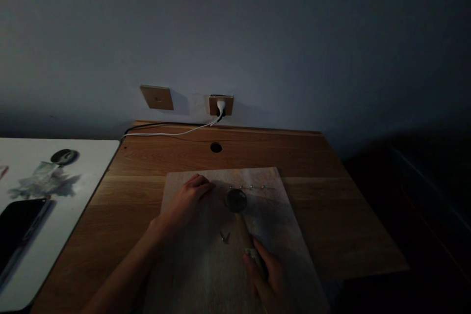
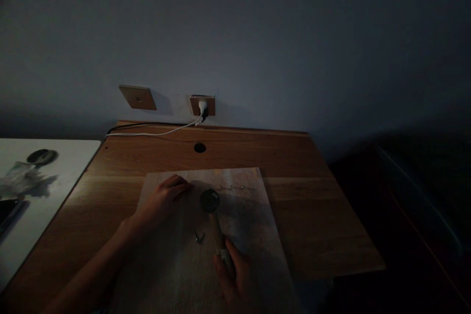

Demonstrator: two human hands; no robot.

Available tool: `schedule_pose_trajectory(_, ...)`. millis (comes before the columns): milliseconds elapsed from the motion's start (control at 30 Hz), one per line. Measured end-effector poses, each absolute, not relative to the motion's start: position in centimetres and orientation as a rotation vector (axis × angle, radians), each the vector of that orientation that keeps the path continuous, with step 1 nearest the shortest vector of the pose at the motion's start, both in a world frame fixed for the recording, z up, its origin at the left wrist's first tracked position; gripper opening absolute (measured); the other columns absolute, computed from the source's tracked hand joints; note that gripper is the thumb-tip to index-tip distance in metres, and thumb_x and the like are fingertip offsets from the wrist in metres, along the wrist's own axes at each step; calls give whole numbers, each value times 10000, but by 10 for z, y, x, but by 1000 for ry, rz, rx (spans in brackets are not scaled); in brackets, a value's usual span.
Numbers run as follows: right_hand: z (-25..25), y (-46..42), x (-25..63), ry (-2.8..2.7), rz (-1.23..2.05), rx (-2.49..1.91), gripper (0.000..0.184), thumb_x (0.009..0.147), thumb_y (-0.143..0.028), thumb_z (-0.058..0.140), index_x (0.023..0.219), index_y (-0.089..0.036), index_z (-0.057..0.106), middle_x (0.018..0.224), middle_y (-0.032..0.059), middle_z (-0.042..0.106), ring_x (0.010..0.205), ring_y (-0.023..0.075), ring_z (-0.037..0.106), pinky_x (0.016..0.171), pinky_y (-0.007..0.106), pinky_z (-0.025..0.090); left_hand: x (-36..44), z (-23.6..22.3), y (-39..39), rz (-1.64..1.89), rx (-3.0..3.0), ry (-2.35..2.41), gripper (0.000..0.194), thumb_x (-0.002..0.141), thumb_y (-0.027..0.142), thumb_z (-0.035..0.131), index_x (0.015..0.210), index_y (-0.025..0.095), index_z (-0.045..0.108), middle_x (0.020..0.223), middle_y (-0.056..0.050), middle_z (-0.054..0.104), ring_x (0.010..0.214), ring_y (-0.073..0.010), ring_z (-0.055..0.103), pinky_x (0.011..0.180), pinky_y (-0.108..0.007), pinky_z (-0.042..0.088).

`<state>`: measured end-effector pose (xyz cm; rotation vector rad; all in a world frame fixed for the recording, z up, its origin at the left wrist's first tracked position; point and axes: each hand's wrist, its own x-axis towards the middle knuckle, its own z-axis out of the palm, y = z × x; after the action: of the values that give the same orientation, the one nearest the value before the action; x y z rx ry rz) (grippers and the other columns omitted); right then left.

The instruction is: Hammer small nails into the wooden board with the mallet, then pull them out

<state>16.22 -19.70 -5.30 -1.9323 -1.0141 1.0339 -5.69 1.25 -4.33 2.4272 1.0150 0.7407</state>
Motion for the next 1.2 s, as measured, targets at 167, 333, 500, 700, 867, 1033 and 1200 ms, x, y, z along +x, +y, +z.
schedule_pose_trajectory(167,-50,-196,163,-1037,1012,-1922,703,856,-727,621,1267,-172,747,531,-11,585,458,188,568,478,286,517,-56,-48,11,771,2386,973,259,1004,183,540,1096,204,781,958,-72,692,917,-190,666,810,-314,583)
schedule_pose_trajectory(333,-42,-181,156,-1062,1104,-1874,704,868,-720,611,1270,-157,741,472,-46,507,411,167,516,434,263,474,-54,-54,11,833,2245,1042,290,969,126,540,1163,196,744,998,-66,725,901,-175,703,843,-313,592)
schedule_pose_trajectory(500,-37,-162,144,-1092,1168,-1801,701,887,-699,596,1301,-145,712,484,-61,489,400,145,488,416,242,450,-54,-54,12,822,2151,1103,423,889,61,569,1286,176,663,1022,-61,745,896,-178,721,847,-308,595)
schedule_pose_trajectory(700,-39,-156,137,-1115,1133,-1805,639,864,-676,651,1244,-171,741,561,-10,597,459,161,528,416,243,460,-56,-56,12,836,2134,1125,499,820,21,566,1285,178,653,1094,-74,758,974,-204,729,892,-336,597)
schedule_pose_trajectory(867,-39,-156,137,-1132,1115,-1802,630,896,-668,611,1251,-165,743,568,-2,609,467,163,535,401,234,453,-57,-59,12,790,2094,1161,550,819,50,566,1344,202,621,1131,-77,767,1027,-227,730,940,-390,591)
schedule_pose_trajectory(1033,-33,-154,138,-1209,1137,-1756,579,885,-648,634,1197,-179,769,543,-9,593,473,167,546,383,226,440,-57,-57,13,735,2105,1184,571,807,36,550,1355,185,602,1184,-93,749,1079,-235,716,993,-415,570)
schedule_pose_trajectory(1200,-33,-161,140,-1121,1127,-1831,678,878,-704,609,1262,-160,736,536,-36,553,435,149,510,389,229,422,-60,-47,2,774,2251,1173,533,821,37,568,1343,148,572,1196,-122,690,1097,-241,678,951,-394,576)
